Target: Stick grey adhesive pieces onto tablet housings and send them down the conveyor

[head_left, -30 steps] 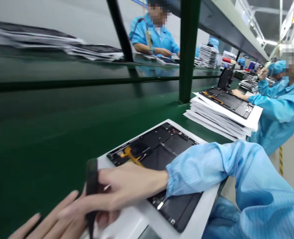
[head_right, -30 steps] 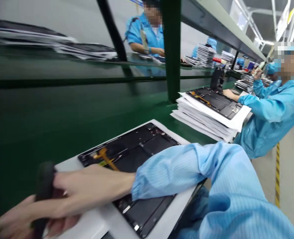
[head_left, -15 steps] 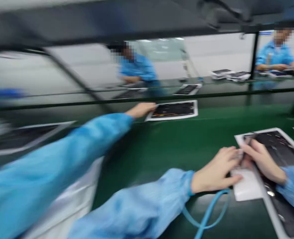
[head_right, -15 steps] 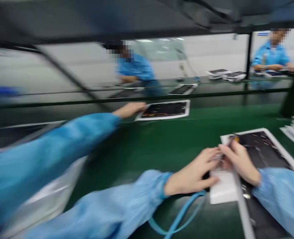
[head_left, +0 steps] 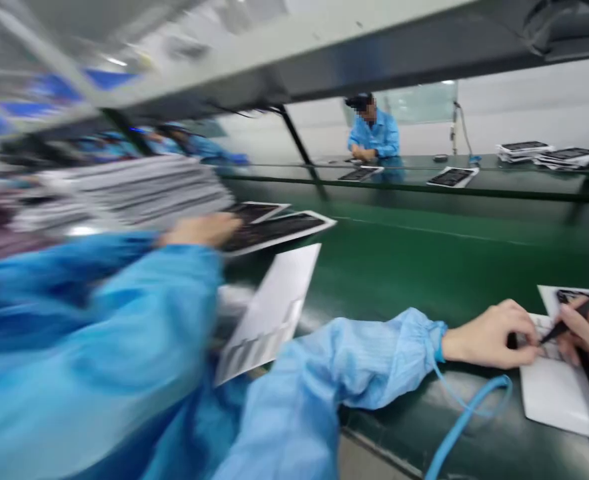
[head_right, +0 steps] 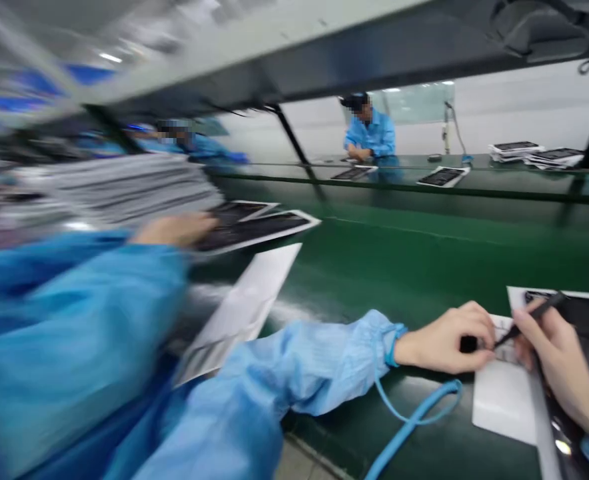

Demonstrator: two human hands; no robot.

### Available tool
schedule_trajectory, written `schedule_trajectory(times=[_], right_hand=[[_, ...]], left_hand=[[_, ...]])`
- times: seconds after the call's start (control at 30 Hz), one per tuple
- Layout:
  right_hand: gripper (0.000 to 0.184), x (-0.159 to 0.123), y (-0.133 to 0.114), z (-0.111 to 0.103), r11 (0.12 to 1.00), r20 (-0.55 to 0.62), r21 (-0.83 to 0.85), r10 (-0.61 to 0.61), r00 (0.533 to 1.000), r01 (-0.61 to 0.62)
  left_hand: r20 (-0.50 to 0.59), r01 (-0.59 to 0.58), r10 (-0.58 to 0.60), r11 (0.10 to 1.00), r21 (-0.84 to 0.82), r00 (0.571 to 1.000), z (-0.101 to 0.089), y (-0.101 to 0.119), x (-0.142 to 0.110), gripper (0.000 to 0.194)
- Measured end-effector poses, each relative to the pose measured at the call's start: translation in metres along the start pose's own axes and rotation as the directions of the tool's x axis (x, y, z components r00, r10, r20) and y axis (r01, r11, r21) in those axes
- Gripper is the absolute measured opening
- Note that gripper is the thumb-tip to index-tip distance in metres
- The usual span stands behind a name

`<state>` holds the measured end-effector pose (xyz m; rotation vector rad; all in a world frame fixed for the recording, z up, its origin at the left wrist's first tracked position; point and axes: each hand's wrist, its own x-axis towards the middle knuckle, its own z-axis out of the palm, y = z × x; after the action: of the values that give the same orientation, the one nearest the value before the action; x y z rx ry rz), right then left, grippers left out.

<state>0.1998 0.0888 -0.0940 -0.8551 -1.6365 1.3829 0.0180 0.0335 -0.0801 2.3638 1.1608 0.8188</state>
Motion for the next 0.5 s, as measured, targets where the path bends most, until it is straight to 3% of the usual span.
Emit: schedule_trajectory(times=[0.13,0.5], right_hand=[[0.046,0.006,-0.016,0.011,0.993,0.048,0.109,0.029,0.998,-0.034],[0.047,0.011,-0.009,0.012,0.993,0.008,0.101,0.053,0.999,-0.054]], left_hand=[[-0.054,-0.012,0.007,0.995,-0.1,0.999,-0.004,-0.002,-0.002,0.013],[-0.017,0.03,-0.033,0.99,-0.134,0.999,-0.006,-0.003,0.001,0.017]])
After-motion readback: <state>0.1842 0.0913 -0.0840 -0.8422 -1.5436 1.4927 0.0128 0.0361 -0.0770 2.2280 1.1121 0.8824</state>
